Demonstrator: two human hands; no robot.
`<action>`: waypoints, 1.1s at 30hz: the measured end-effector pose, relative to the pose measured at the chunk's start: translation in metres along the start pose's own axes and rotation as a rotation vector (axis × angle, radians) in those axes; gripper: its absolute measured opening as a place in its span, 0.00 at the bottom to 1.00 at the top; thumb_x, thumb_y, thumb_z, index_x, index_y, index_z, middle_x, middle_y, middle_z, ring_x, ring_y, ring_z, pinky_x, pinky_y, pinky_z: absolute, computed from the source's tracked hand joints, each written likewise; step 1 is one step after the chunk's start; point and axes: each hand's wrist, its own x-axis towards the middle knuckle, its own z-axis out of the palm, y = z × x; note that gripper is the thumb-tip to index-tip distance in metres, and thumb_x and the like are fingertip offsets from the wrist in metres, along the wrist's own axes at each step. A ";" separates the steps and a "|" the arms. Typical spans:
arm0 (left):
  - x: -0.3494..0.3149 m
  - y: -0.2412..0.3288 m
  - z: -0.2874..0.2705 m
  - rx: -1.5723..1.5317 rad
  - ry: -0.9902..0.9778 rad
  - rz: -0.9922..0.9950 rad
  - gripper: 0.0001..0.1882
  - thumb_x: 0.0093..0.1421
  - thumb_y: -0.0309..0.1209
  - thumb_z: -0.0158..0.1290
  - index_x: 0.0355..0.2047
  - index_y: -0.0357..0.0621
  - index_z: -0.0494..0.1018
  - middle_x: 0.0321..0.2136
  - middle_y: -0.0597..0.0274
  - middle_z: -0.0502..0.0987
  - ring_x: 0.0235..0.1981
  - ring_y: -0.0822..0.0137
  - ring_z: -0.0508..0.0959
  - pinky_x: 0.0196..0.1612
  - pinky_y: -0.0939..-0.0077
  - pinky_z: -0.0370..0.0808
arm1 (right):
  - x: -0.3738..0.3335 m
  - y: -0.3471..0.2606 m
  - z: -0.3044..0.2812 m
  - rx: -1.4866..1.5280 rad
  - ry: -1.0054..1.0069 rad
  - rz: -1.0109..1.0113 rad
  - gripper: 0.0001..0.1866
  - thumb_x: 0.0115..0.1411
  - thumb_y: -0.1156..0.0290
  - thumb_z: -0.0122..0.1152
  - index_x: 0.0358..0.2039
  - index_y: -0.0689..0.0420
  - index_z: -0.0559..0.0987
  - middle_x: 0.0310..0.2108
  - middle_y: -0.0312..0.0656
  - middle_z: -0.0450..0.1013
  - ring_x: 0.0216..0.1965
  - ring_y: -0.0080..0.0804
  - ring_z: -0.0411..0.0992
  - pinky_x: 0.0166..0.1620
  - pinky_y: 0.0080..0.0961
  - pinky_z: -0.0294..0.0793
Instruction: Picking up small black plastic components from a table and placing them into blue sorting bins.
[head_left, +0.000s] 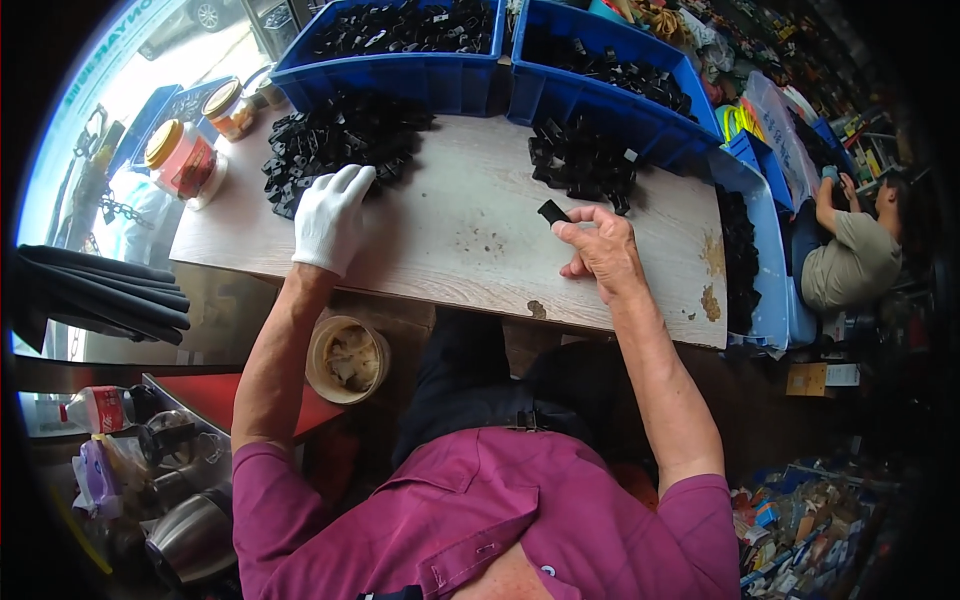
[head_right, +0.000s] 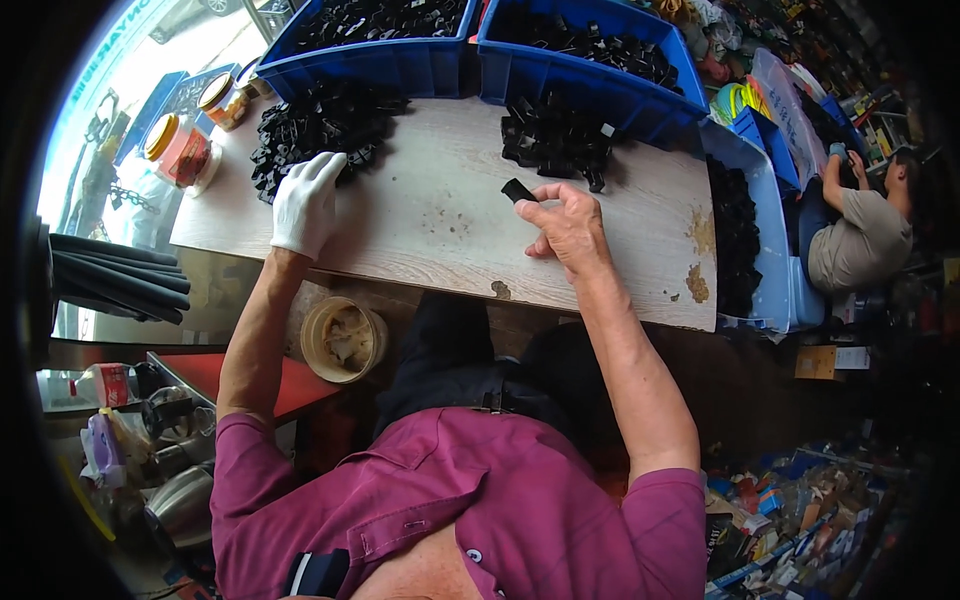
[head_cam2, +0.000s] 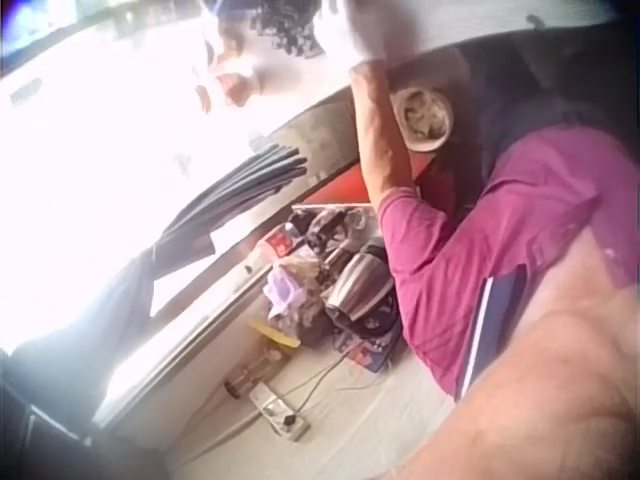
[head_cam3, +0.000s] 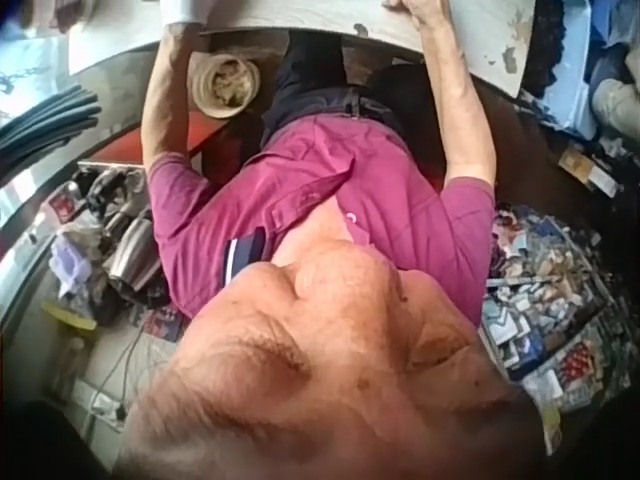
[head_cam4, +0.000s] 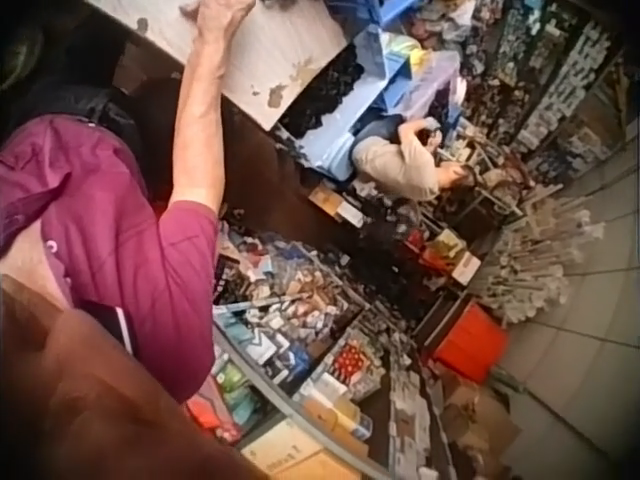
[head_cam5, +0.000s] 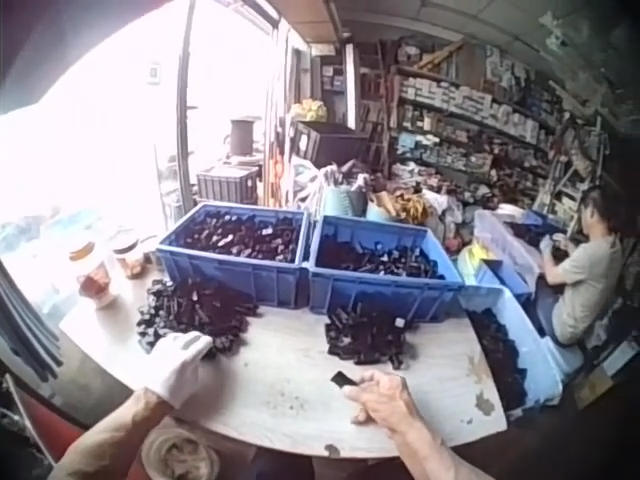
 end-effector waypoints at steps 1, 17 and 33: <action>0.000 0.001 0.002 0.003 0.030 0.002 0.20 0.54 0.21 0.55 0.49 0.46 0.77 0.43 0.61 0.80 0.40 0.54 0.80 0.42 0.61 0.77 | -0.002 -0.003 -0.004 0.031 -0.012 0.035 0.22 0.57 0.67 0.74 0.46 0.64 0.76 0.15 0.31 0.68 0.11 0.20 0.65 0.24 0.30 0.82; 0.022 0.102 0.030 -0.315 -0.042 -0.005 0.08 0.60 0.27 0.58 0.40 0.49 0.78 0.34 0.61 0.82 0.36 0.53 0.80 0.38 0.61 0.79 | 0.016 -0.016 -0.135 0.094 0.642 0.001 0.18 0.59 0.61 0.74 0.45 0.54 0.79 0.12 0.32 0.62 0.16 0.28 0.70 0.28 0.41 0.86; 0.033 0.117 0.038 -0.391 -0.031 -0.006 0.09 0.61 0.27 0.56 0.42 0.48 0.79 0.36 0.58 0.84 0.36 0.52 0.81 0.39 0.60 0.79 | 0.066 -0.033 -0.068 -0.077 0.501 0.189 0.19 0.56 0.64 0.74 0.44 0.55 0.77 0.12 0.31 0.57 0.10 0.26 0.62 0.24 0.38 0.83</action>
